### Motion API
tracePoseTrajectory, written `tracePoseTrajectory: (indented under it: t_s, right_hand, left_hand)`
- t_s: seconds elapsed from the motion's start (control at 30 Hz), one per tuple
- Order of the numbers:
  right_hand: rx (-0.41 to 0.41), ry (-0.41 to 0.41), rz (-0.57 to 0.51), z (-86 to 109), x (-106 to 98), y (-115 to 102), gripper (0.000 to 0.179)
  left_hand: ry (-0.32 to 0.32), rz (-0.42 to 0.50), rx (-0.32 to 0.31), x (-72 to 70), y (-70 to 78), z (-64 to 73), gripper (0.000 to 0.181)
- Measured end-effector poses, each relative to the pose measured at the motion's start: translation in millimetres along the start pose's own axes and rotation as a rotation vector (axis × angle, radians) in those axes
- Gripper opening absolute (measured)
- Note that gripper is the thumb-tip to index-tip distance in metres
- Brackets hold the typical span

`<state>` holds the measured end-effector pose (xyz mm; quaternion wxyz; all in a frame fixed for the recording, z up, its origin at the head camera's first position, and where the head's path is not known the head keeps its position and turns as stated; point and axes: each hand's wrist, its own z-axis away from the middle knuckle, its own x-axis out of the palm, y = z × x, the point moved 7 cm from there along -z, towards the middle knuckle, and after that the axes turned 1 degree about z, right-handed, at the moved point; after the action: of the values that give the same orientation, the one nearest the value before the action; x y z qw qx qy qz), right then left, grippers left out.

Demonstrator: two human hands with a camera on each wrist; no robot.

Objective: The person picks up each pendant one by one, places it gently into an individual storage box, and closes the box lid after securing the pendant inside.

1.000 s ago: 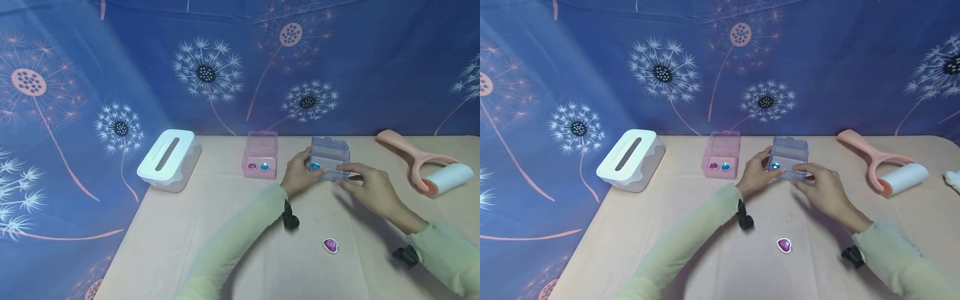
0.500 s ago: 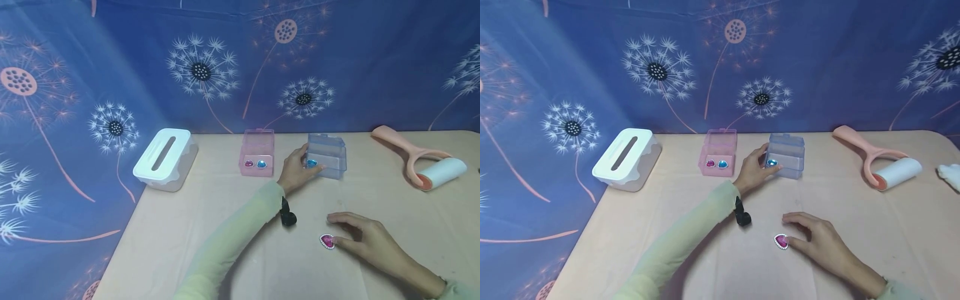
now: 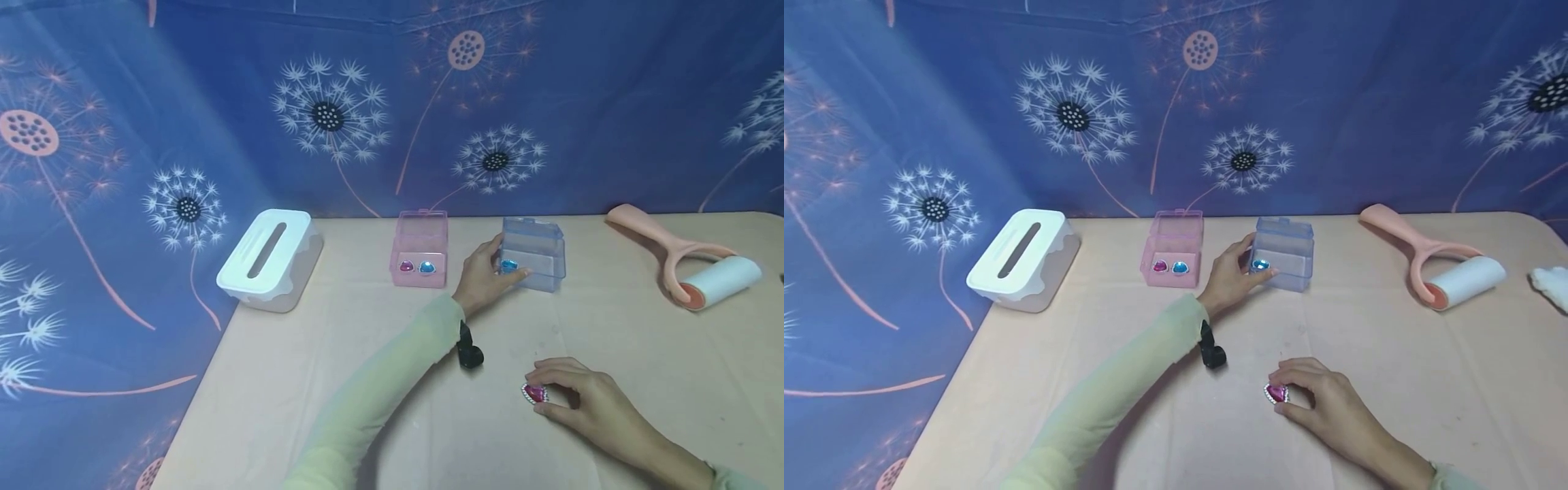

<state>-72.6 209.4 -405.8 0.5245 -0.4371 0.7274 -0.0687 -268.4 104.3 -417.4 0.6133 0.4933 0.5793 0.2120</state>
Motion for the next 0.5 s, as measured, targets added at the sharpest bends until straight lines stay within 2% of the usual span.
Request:
tracePoseTrajectory:
  t_s: [0.3, 0.5]
  right_hand:
    - [-0.061, -0.010, 0.003, -2.7, -0.1, -2.9, 0.049]
    - [-0.058, -0.022, 0.044, -4.1, 0.2, -5.7, 0.046]
  left_hand:
    - [0.000, 0.005, -0.010, 0.0, -0.4, -0.9, 0.082]
    - [0.008, 0.003, -0.018, 0.1, -1.6, -1.2, 0.082]
